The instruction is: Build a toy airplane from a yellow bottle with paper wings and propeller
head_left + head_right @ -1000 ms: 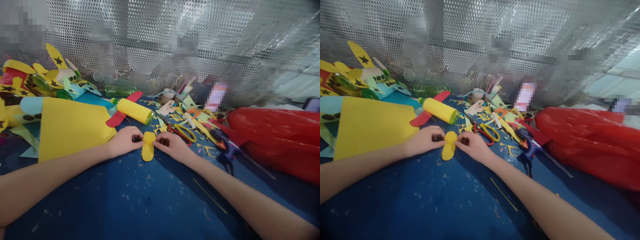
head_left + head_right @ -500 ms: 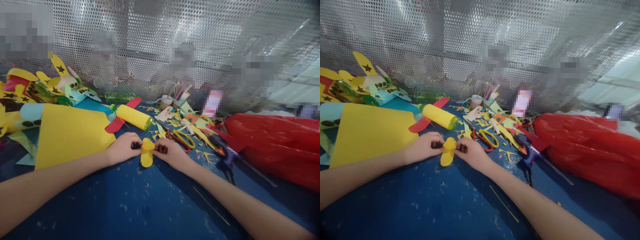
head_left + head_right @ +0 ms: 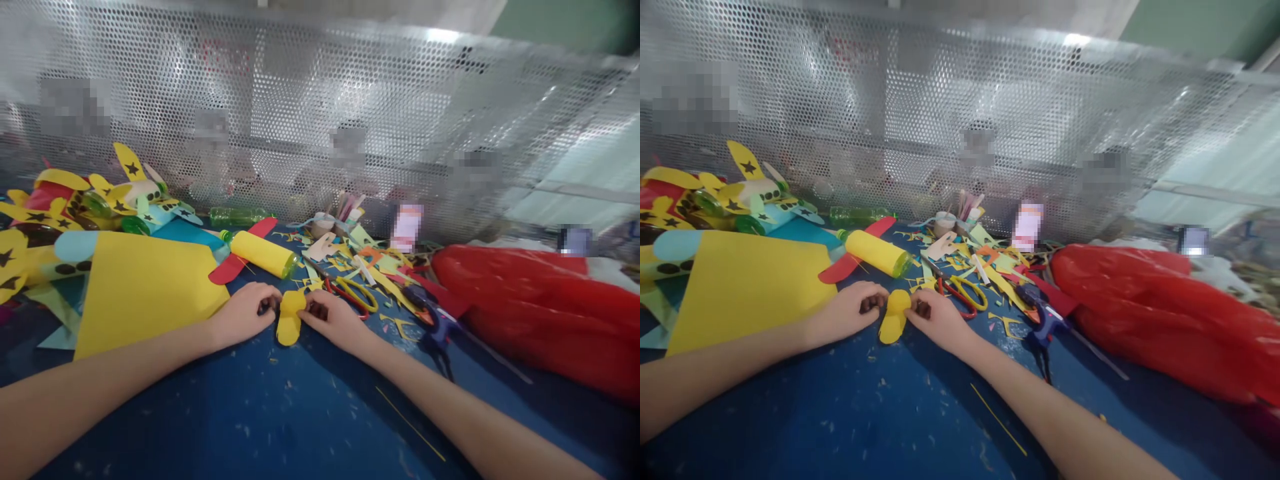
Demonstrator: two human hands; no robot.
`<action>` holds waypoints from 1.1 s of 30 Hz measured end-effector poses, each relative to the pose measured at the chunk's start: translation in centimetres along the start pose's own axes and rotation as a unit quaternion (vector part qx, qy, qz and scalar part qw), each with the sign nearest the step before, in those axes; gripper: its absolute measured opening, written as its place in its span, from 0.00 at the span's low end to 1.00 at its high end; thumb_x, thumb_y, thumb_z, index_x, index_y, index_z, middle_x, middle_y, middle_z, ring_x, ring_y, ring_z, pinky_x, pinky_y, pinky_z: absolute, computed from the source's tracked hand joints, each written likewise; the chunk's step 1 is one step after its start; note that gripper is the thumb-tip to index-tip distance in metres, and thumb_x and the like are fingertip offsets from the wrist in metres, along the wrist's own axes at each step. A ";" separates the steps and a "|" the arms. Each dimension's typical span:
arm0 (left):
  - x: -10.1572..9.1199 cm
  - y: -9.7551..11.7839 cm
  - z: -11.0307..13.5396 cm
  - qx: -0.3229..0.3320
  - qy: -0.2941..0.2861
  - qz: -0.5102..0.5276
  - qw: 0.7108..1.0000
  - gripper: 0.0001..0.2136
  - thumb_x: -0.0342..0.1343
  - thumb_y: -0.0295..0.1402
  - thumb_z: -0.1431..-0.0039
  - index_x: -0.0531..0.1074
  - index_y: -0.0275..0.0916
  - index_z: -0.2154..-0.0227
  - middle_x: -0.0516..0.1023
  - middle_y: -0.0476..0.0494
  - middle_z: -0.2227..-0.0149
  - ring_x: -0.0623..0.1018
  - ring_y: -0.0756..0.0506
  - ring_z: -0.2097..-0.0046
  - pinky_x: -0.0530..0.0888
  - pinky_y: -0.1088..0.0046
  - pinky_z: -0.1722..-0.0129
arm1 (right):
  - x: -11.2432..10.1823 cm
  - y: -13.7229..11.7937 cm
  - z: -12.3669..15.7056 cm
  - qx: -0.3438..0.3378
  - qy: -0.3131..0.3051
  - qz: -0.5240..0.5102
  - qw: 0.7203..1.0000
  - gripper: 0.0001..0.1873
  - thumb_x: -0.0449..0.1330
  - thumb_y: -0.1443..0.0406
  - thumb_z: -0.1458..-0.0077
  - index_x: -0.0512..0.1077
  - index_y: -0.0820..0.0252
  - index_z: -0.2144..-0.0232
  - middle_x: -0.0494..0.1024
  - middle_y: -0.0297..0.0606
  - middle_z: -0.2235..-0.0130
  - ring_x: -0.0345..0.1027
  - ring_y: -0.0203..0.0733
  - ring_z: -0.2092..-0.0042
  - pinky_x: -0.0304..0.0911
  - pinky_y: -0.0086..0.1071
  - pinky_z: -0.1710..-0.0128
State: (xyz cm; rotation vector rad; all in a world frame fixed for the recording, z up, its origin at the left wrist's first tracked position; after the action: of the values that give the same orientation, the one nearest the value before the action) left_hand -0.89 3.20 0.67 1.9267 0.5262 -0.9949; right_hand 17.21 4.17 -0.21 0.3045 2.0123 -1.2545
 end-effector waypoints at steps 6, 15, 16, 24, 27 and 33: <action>0.0 0.6 0.5 0.056 0.015 -0.034 0.998 0.07 0.49 0.25 0.45 0.71 0.40 0.67 0.75 0.46 0.65 0.73 0.44 0.59 0.70 0.67 0.58 | -0.1 0.2 -0.1 0.007 0.003 -0.042 0.999 0.05 0.57 0.65 0.48 0.69 0.60 0.68 0.71 0.35 0.69 0.64 0.35 0.71 0.63 0.30 0.71; -1.6 1.4 -0.1 0.002 0.017 -0.041 0.999 0.06 0.49 0.27 0.45 0.70 0.39 0.68 0.76 0.46 0.67 0.75 0.45 0.65 0.72 0.68 0.63 | -0.2 -0.4 0.0 -0.022 0.009 0.016 1.000 0.07 0.56 0.74 0.55 0.70 0.60 0.72 0.69 0.33 0.70 0.64 0.34 0.72 0.62 0.29 0.71; -2.0 1.5 -0.6 0.008 0.012 -0.049 0.999 0.06 0.50 0.27 0.45 0.71 0.39 0.67 0.77 0.45 0.65 0.76 0.45 0.62 0.72 0.67 0.61 | -0.2 -0.4 0.0 -0.027 0.014 0.022 0.999 0.07 0.56 0.74 0.55 0.70 0.60 0.72 0.69 0.33 0.70 0.64 0.34 0.72 0.62 0.29 0.70; -5.9 0.0 -6.0 0.092 0.031 -0.256 0.962 0.32 0.59 0.29 0.49 0.60 0.37 0.40 0.61 0.32 0.38 0.61 0.35 0.37 0.62 0.58 0.41 | -1.0 -1.5 0.1 -0.051 0.012 0.073 0.996 0.12 0.56 0.76 0.54 0.74 0.60 0.69 0.77 0.37 0.65 0.69 0.36 0.68 0.65 0.30 0.66; -5.9 -1.7 -7.4 0.063 -0.030 -0.278 0.958 0.44 0.67 0.35 0.57 0.53 0.39 0.36 0.52 0.32 0.33 0.52 0.34 0.33 0.55 0.57 0.37 | -2.7 -2.2 -0.3 -0.037 -0.002 0.128 0.991 0.15 0.56 0.76 0.51 0.76 0.58 0.63 0.80 0.38 0.63 0.71 0.37 0.67 0.65 0.31 0.64; -5.1 -3.6 -8.3 0.071 -0.082 -0.272 0.956 0.39 0.66 0.36 0.56 0.58 0.43 0.39 0.64 0.36 0.38 0.63 0.34 0.38 0.58 0.58 0.40 | -12.3 0.9 1.0 0.221 0.089 0.336 0.911 0.12 0.65 0.62 0.55 0.70 0.61 0.84 0.77 0.50 0.74 0.74 0.55 0.65 0.66 0.42 0.66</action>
State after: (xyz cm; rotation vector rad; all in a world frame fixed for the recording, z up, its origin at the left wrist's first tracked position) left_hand -2.74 12.24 5.35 1.8352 0.9391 -1.5641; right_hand 26.78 5.91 7.39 1.2534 1.5125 -1.2232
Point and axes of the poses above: each hand's wrist, its own z-axis away from the middle knuckle, its own x-axis out of the palm, y = z × x, the point moved 4 cm from there along -z, towards the middle knuckle
